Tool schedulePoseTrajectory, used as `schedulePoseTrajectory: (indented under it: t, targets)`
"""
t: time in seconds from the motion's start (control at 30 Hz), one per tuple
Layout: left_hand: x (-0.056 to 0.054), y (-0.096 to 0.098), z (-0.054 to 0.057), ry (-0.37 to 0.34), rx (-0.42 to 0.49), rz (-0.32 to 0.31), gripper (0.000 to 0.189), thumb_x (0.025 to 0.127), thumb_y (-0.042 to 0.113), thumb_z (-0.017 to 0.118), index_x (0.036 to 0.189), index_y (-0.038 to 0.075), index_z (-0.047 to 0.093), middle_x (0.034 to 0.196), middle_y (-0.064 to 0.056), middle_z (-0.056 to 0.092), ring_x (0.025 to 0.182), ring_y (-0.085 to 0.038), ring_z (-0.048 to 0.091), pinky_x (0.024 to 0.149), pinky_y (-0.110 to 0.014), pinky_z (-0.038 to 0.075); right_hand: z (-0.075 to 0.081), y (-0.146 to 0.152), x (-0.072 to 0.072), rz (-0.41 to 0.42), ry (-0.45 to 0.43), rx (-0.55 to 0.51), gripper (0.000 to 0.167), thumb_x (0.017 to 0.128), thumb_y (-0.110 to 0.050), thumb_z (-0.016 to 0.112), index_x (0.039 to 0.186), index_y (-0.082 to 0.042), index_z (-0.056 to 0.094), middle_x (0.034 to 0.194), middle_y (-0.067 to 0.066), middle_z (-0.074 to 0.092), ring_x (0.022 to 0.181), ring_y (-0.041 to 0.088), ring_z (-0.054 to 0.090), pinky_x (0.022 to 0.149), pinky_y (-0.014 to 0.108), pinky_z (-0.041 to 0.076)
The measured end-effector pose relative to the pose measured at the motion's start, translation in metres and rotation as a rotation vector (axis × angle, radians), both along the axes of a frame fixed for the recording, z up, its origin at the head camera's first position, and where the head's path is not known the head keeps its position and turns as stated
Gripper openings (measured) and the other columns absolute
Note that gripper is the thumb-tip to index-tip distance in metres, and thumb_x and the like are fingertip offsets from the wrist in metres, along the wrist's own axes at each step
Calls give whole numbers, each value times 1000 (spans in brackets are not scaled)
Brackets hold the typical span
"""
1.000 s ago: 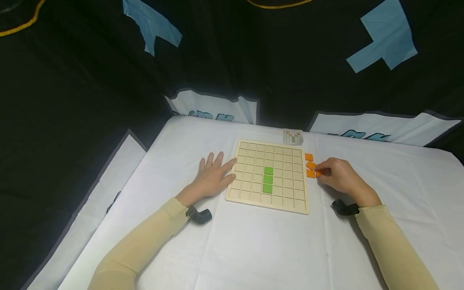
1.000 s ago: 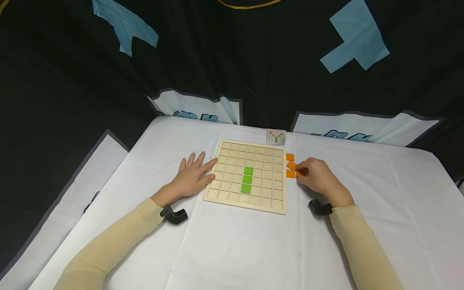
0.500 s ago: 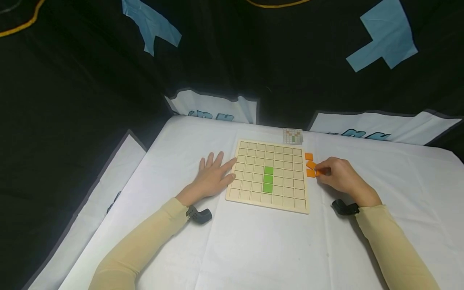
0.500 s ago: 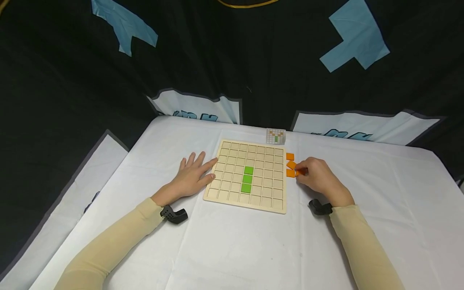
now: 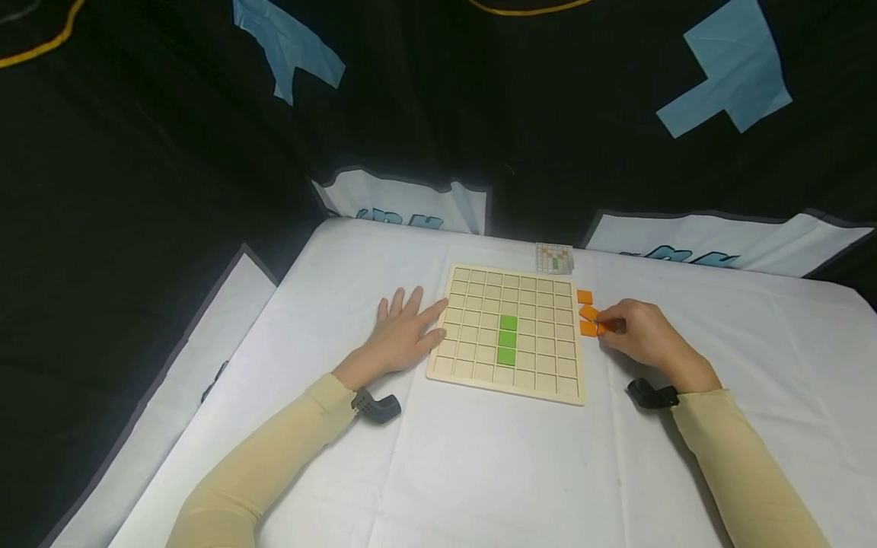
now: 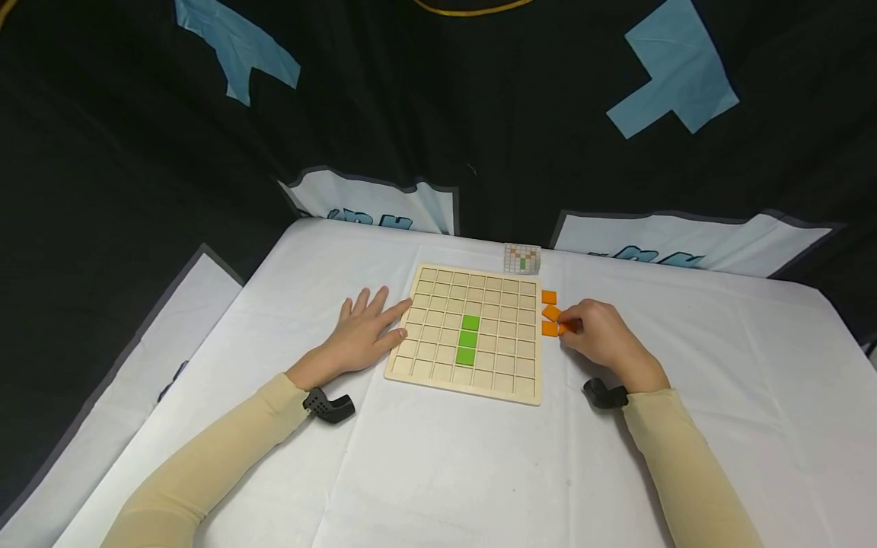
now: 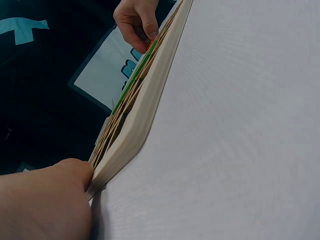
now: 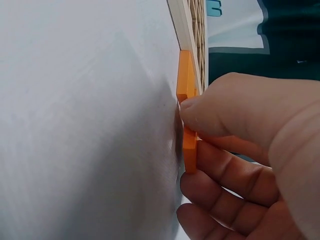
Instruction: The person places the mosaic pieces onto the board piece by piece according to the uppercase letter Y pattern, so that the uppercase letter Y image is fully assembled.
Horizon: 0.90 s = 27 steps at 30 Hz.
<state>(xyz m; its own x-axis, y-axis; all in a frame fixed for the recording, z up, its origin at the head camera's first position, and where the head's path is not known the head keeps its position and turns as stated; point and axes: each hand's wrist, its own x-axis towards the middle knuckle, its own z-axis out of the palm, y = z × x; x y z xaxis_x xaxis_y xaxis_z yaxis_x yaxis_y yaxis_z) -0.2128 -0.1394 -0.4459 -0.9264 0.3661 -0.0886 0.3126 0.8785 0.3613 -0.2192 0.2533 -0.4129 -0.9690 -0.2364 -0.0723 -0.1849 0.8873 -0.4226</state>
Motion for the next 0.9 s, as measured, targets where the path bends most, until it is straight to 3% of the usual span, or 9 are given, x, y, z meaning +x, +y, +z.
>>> schedulePoseTrajectory:
  t: [0.43,0.6,0.9]
  targets:
    - [0,1,1,3,14,7,63,105,49,41,162,25,31,170,-26,9,156,-54,-3,122,-72,-2,6,-3,-1,27,41,-13,32,85,-5,74,115,8,73,110,24,70,89,30,57,83,44,53]
    - [2,1,1,-3,12,15,63,105,49,41,162,25,31,170,-25,10,156,-53,-3,122,-72,-2,6,-9,-1,65,83,-63,30,85,-3,72,113,6,75,108,22,71,90,29,58,82,41,52]
    - [1,0,2,-1,16,6,62,105,49,41,162,25,31,170,-26,9,156,-53,-3,122,-72,-2,10,-28,-8,95,74,-67,31,85,-5,73,114,6,74,102,18,71,86,25,58,76,35,50]
